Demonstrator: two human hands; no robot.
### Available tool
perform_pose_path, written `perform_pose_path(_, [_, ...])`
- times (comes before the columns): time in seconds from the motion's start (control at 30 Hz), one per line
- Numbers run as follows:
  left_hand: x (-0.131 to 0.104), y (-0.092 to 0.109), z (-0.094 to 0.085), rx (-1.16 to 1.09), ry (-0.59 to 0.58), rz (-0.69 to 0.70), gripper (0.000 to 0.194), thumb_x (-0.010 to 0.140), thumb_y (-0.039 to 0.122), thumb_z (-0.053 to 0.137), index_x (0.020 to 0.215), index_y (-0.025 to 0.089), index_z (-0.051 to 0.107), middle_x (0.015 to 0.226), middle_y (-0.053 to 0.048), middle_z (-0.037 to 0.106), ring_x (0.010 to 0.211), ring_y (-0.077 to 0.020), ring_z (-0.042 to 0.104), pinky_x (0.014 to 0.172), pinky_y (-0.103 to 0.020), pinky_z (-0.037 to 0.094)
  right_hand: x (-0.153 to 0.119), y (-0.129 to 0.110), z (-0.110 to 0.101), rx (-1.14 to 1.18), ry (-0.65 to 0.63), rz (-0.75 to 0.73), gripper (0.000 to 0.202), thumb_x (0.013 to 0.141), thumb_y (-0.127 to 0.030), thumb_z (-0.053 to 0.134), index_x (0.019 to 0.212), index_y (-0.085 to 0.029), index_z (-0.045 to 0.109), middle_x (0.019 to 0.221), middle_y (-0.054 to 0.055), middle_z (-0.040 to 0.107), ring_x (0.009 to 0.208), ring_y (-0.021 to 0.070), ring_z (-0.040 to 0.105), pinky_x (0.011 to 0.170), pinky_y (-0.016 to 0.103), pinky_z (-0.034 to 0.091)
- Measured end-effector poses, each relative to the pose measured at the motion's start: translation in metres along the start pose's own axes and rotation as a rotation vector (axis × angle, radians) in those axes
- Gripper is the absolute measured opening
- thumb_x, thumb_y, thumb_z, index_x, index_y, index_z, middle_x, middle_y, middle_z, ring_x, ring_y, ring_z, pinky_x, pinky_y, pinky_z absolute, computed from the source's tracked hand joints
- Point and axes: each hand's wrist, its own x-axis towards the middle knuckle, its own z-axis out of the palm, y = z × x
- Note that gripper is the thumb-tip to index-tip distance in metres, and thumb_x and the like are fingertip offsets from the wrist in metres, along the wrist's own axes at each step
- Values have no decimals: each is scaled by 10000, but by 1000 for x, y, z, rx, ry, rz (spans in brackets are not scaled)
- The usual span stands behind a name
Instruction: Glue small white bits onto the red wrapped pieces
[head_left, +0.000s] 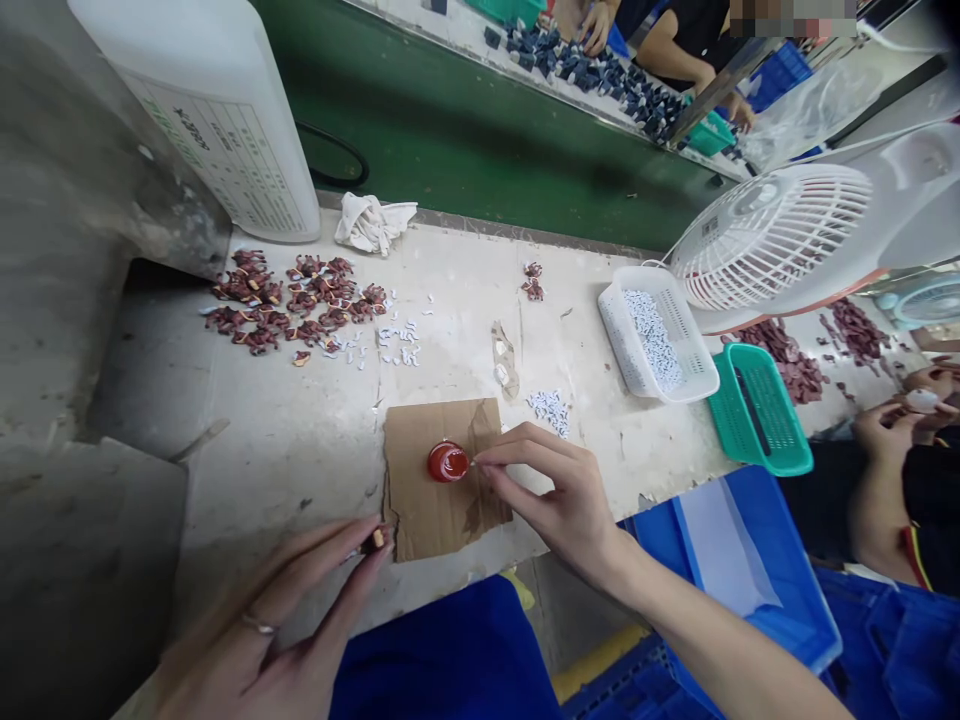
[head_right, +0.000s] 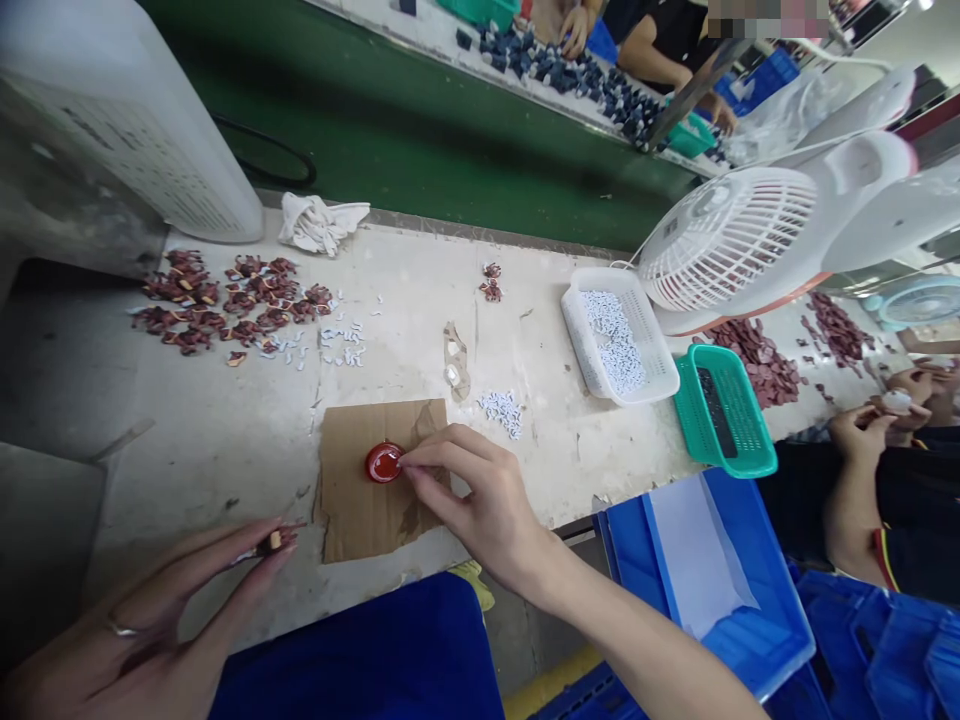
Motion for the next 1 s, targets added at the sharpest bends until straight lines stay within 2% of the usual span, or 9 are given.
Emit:
perform_pose_path(0.13, [20,27,0,52,-16,187,158,919,176,697,1073,207,686,1001,67,730,871,-7,678,908,-85,522,-3,-26,4,201,47,57,174,919,-47,706,969,-203,765,924,20,768,864,149,712,798,294,585])
perform_pose_path(0.3, [21,40,-3,-70,-81,174,340,850,36,705,1158,174,668,1082,24,717,957,-45,689,919,-132,560,-9,-49,13,389,19,18,147,901,-37,723,980,-145,783,937,76,771,921,177,741,834,297,610])
perform_pose_path(0.43, [21,42,-4,-62,-117,175,328,842,26,709,1132,177,681,1081,18,731,957,-57,703,919,-148,566,-10,-50,17,410,18,22,143,915,-45,717,1010,-131,780,969,97,774,947,186,747,851,295,614])
perform_pose_path(0.6, [25,49,-2,-5,-36,194,306,845,2,711,1090,181,675,1058,47,709,909,4,665,906,-93,529,-10,-48,18,404,-4,45,122,931,-64,707,1012,-129,772,954,94,768,879,179,738,783,296,609])
perform_pose_path(0.83, [23,51,-2,-41,-39,193,312,825,-14,723,1080,159,678,1074,38,709,918,-15,668,894,-129,551,-11,-47,19,333,-32,11,125,961,-89,685,1041,-152,757,958,80,762,864,172,729,761,290,618])
perform_pose_path(0.93, [20,53,-2,-31,-40,145,323,836,11,721,1094,203,695,1080,57,719,931,-30,675,906,-149,551,-15,-46,18,198,-50,-74,186,984,-88,647,1135,-152,736,1023,103,752,900,182,739,777,289,648])
perform_pose_path(1.0, [18,54,-1,-4,-8,87,323,854,34,704,1090,254,715,1042,75,736,910,-54,697,870,-181,571,-16,-48,15,61,-64,-206,220,1002,-66,594,1181,-96,717,1050,152,747,972,212,746,872,317,660])
